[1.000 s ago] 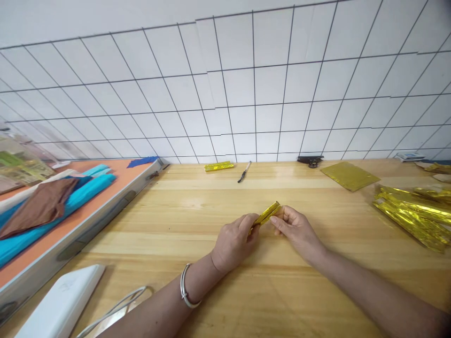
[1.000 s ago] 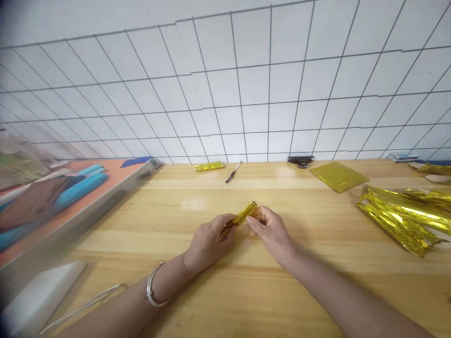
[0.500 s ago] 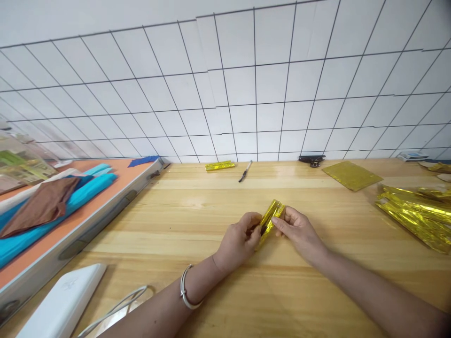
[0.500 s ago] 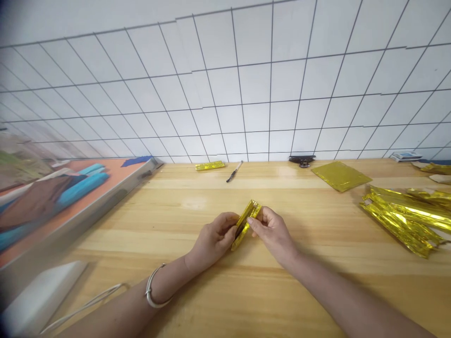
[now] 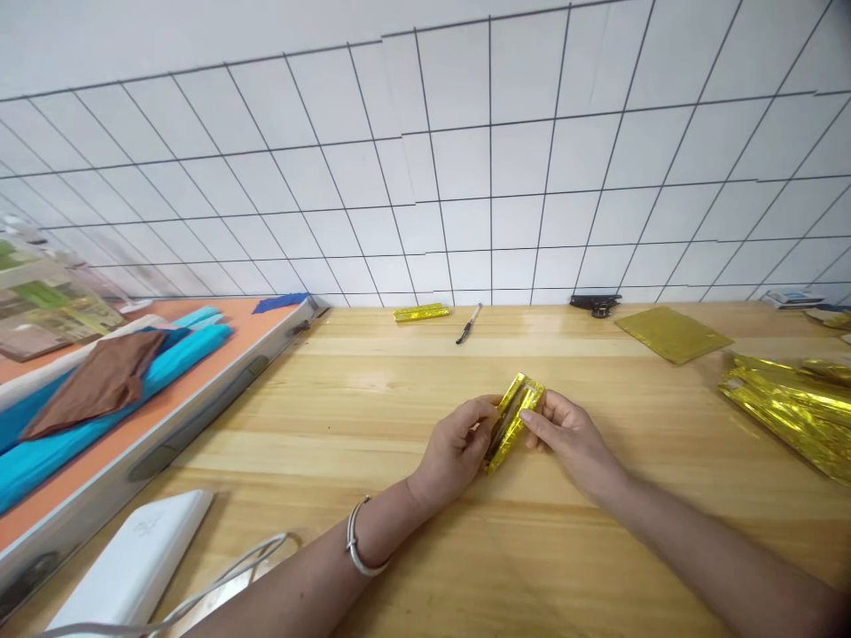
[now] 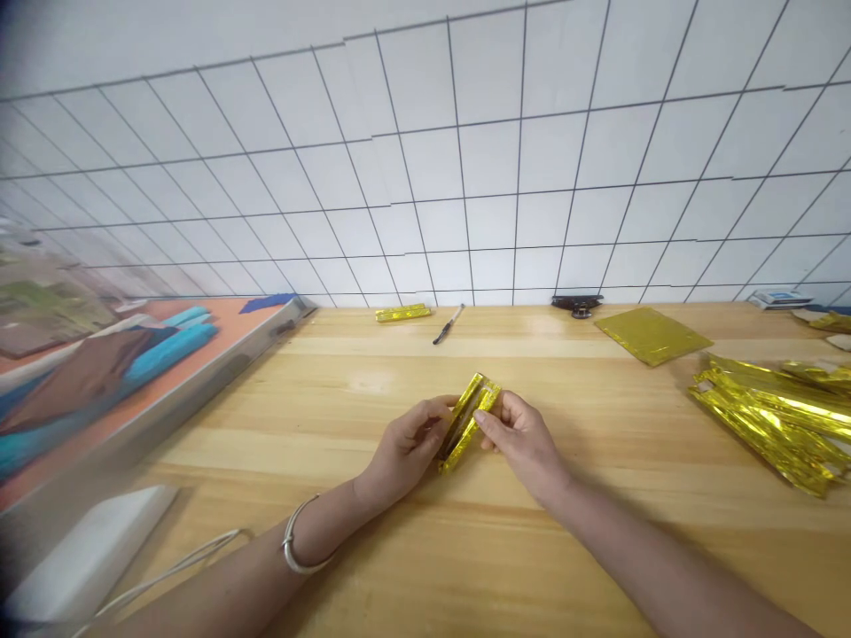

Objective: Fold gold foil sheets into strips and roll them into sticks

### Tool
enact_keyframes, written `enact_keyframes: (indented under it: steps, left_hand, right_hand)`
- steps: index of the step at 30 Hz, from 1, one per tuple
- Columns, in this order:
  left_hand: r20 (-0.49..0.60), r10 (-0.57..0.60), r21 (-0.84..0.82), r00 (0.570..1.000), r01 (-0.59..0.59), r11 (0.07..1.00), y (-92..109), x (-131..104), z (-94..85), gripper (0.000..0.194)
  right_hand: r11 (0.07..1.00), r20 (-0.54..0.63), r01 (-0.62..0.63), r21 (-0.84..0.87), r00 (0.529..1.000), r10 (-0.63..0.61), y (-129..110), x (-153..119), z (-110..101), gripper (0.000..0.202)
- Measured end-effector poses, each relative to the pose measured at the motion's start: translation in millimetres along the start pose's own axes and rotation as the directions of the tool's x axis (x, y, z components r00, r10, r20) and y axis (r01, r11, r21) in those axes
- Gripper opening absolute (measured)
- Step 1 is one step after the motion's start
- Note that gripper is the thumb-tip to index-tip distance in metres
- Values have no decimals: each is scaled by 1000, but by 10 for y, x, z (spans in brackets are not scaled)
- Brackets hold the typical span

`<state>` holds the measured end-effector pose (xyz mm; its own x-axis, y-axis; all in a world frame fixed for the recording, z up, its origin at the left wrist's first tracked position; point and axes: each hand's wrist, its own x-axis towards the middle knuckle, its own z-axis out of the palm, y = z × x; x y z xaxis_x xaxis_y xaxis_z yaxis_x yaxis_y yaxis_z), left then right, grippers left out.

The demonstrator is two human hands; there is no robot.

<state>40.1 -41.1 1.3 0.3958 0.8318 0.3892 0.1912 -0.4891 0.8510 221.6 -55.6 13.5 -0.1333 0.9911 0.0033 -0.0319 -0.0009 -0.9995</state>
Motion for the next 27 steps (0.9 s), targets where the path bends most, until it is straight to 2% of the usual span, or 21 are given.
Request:
enact_keyframes:
  steps: [4, 9, 13, 18, 27]
  left_hand:
    - [21, 234, 169, 972, -234, 958, 14, -17, -22, 16]
    - [74, 343, 250, 936, -351, 902, 17, -34, -35, 21]
    - [48, 348, 252, 936, -348, 903, 6, -23, -44, 22]
    - [-13, 302, 245, 953, -290, 925, 18, 7, -56, 23]
    - [-35, 220, 258, 975, -204, 944, -67, 0, -7, 28]
  right_hand:
    - [1000, -32, -10, -11, 999, 10, -13, -15, 17, 27]
    - [999, -78, -52, -8, 996, 51, -47, -30, 36, 28]
    - [998, -83, -52, 19, 995, 53, -33, -21, 29, 26]
    - [999, -69, -38, 27, 997, 40, 7, -18, 15, 29]
    - [1000, -21, -23, 11, 1000, 23, 23, -13, -6, 24]
